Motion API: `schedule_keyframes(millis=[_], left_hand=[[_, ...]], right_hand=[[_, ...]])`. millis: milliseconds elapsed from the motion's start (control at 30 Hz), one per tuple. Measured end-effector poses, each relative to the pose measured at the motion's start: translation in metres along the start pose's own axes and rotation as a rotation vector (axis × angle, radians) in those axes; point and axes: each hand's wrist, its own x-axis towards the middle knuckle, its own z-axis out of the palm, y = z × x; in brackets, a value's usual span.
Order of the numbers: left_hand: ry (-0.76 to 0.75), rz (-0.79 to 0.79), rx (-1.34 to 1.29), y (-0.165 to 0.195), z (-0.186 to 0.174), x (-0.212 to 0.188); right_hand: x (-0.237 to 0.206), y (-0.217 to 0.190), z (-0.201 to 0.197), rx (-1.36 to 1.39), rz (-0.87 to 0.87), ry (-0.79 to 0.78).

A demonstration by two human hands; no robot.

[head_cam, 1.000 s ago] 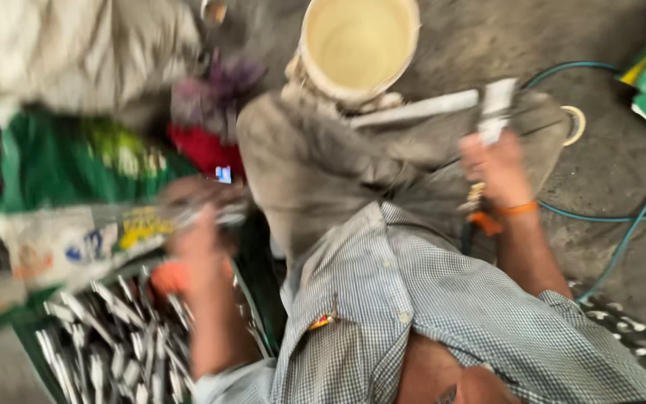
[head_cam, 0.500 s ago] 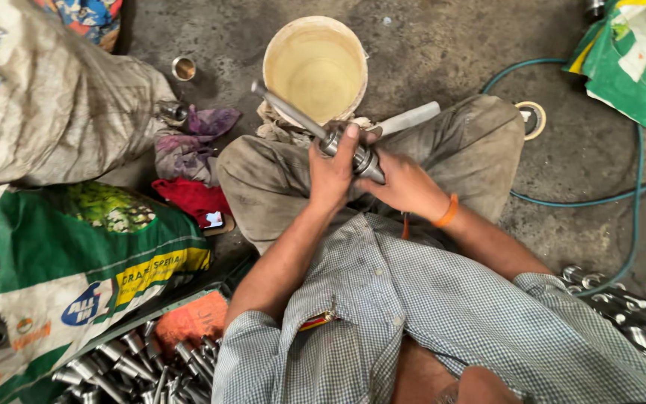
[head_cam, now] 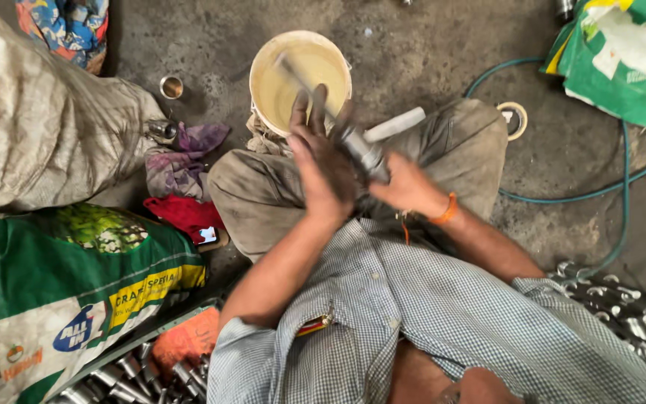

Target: The person sits on the floor and repeatedly cleans cylindrical metal parts. They pick up a part, insert it into a handheld pneumatic tool, and spray it with liquid from a bucket. The cleaned parts are placed into a green crate.

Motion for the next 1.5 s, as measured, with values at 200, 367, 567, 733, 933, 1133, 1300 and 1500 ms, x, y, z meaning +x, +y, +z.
schedule_keyframes(millis=[200, 367, 567, 733, 933, 1133, 1300, 1500], left_hand=[[0.074, 0.250, 0.964, -0.012, -0.026, 0.039], [0.037, 0.083, 0.191, -0.006, -0.016, 0.009], [0.239, 0.154, 0.660, -0.011, -0.015, 0.045], [0.087, 0.048, 0.185, -0.018, -0.017, 0.038], [0.077, 0.309, 0.941, -0.048, -0.035, 0.067], [-0.282, 0.364, 1.195, 0.001, -0.040, 0.004], [-1.125, 0.311, 1.319, 0.014, 0.001, -0.031], [-0.896, 0.209, 1.188, -0.023, 0.002, -0.022]], right_hand=[[-0.012, -0.002, -0.008, 0.300, 0.045, -0.386], [0.003, -0.002, -0.003, 0.134, -0.097, -0.069], [-0.008, 0.003, -0.004, 0.461, 0.089, -0.425], [0.004, 0.010, -0.005, 0.086, -0.080, -0.101], [-0.009, 0.001, -0.010, 0.427, 0.002, -0.388], [0.007, -0.001, -0.028, 0.644, 0.325, -0.018], [0.031, 0.006, -0.019, 0.878, 0.171, 0.257], [0.025, 0.027, -0.027, 0.788, 0.243, 0.479]])
